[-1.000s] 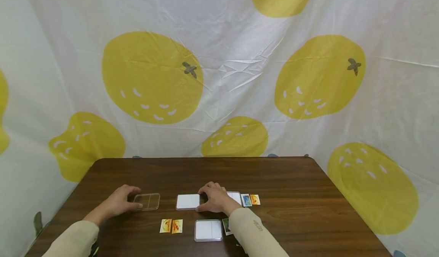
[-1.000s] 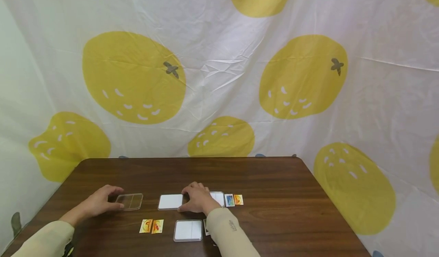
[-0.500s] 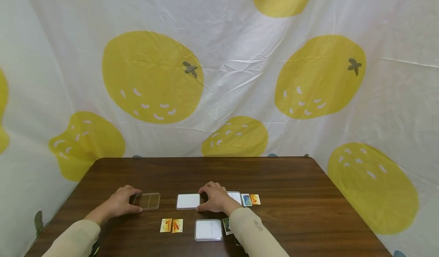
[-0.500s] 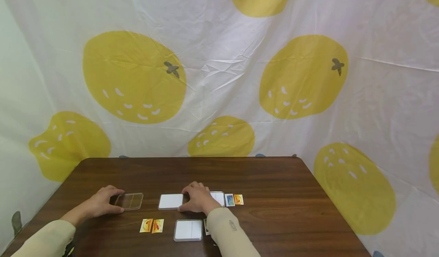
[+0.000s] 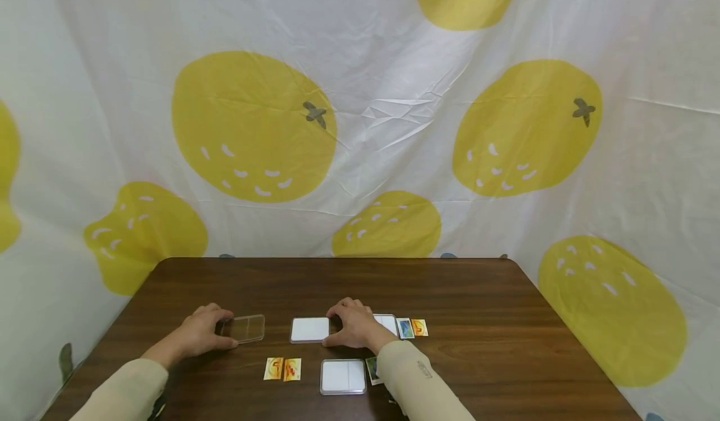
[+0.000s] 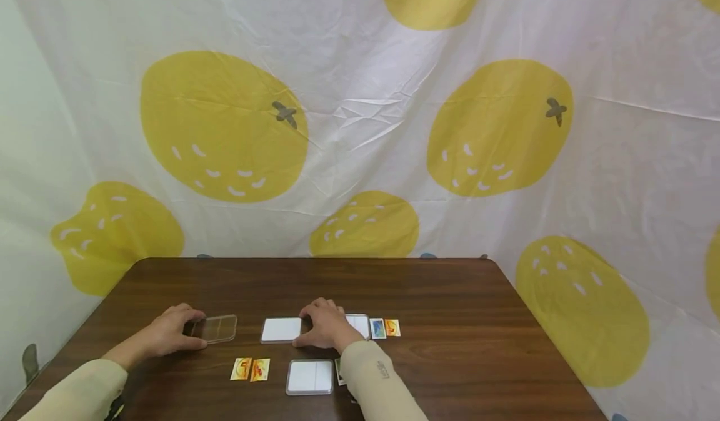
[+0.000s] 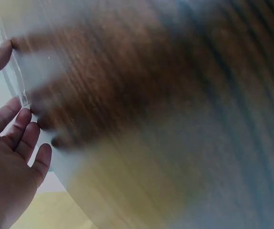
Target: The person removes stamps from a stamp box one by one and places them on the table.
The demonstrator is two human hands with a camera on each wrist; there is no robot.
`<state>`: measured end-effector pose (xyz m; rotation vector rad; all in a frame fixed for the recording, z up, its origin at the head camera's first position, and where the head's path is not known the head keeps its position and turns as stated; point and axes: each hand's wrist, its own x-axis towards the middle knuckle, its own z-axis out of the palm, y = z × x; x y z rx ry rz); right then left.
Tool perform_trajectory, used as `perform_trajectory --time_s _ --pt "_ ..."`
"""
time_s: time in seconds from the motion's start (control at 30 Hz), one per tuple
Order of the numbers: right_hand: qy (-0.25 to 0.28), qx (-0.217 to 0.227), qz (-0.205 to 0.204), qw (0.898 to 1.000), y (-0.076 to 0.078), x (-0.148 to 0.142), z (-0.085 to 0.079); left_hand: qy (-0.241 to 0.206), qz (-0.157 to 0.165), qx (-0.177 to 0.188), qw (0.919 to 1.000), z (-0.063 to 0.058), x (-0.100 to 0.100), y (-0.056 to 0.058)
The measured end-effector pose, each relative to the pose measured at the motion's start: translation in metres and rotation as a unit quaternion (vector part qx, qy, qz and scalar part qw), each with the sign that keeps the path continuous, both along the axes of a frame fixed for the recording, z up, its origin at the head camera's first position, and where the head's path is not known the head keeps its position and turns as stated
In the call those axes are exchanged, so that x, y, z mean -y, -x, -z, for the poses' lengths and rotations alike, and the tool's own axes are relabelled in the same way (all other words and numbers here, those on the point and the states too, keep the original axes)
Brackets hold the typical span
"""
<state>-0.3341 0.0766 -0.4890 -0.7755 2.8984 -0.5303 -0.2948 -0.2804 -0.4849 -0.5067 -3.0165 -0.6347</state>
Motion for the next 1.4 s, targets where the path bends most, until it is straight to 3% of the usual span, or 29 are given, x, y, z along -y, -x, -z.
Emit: perform_trajectory --time_s 0.43,0.93,1.4 --pt "0.004 0.004 -0.001 1.0 0.0 0.001 0.0 -0.008 -0.024 0.006 0.9997 -0.003 -0.002 -0.003" --pt "0.003 0.002 0.002 1.0 -0.001 0.002 0.001 -0.019 -0.016 0.0 0.9997 -0.004 -0.012 -0.003" --pt "0.022 0.013 -0.002 1.0 0.0 -0.001 -0.003 -0.03 0.008 -0.009 0.9995 -0.015 -0.038 0.001"
